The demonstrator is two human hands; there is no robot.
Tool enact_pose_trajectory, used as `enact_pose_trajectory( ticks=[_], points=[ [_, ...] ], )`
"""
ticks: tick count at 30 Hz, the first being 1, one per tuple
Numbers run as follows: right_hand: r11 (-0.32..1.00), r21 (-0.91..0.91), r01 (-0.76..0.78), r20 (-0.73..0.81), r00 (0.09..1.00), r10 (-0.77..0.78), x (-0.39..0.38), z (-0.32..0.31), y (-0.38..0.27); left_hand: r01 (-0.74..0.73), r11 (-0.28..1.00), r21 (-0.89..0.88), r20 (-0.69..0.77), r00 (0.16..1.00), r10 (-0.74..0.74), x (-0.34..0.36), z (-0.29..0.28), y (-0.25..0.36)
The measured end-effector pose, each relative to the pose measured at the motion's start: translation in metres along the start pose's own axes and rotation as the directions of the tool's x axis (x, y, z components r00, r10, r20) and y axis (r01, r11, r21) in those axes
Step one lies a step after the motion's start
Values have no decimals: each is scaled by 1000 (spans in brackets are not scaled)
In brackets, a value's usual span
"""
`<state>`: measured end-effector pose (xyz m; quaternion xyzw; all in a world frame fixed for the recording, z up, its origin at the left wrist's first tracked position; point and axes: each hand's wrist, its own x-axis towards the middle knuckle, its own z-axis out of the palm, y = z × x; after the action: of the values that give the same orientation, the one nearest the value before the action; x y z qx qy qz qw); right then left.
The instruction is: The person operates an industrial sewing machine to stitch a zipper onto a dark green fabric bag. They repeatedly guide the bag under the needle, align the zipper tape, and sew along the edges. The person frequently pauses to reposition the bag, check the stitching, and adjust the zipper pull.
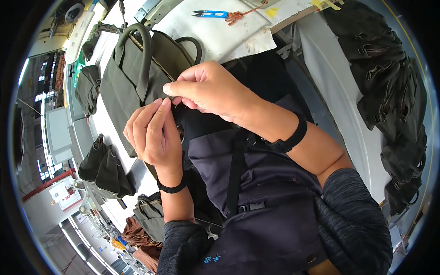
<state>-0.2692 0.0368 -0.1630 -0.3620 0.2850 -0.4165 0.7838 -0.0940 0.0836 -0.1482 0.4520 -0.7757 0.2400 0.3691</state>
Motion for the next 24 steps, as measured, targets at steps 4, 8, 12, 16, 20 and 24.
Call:
enact_pose_trajectory(
  ticks=[4, 8, 12, 16, 20, 24],
  points=[
    [999, -6, -40, 9, 999, 40, 1, -1, -2, -6, 1000, 6, 1, 1000, 6, -1, 0, -2],
    [998, -1, -65, 15, 998, 65, 0, -3, -3, -14, 1000, 8, 12, 1000, 14, 3, -1, 0],
    [998, -24, -56, 42, 997, 57, 2, -4, -8, -7, 1000, -3, 9, 1000, 7, 3, 1, -1],
    [996, -59, -70, 57, 996, 73, 5, -5, -9, 4, 1000, 8, 10, 1000, -4, 4, -2, -1],
    [985, -171, -2, 122, 992, 23, 8, -8, -6, -5, 1000, -12, 16, 1000, 5, 4, -1, -2],
    [973, -227, 51, 142, 990, -19, 8, -6, -7, 20, 999, -33, 23, 1000, -19, 5, -3, -1]
  ],
)
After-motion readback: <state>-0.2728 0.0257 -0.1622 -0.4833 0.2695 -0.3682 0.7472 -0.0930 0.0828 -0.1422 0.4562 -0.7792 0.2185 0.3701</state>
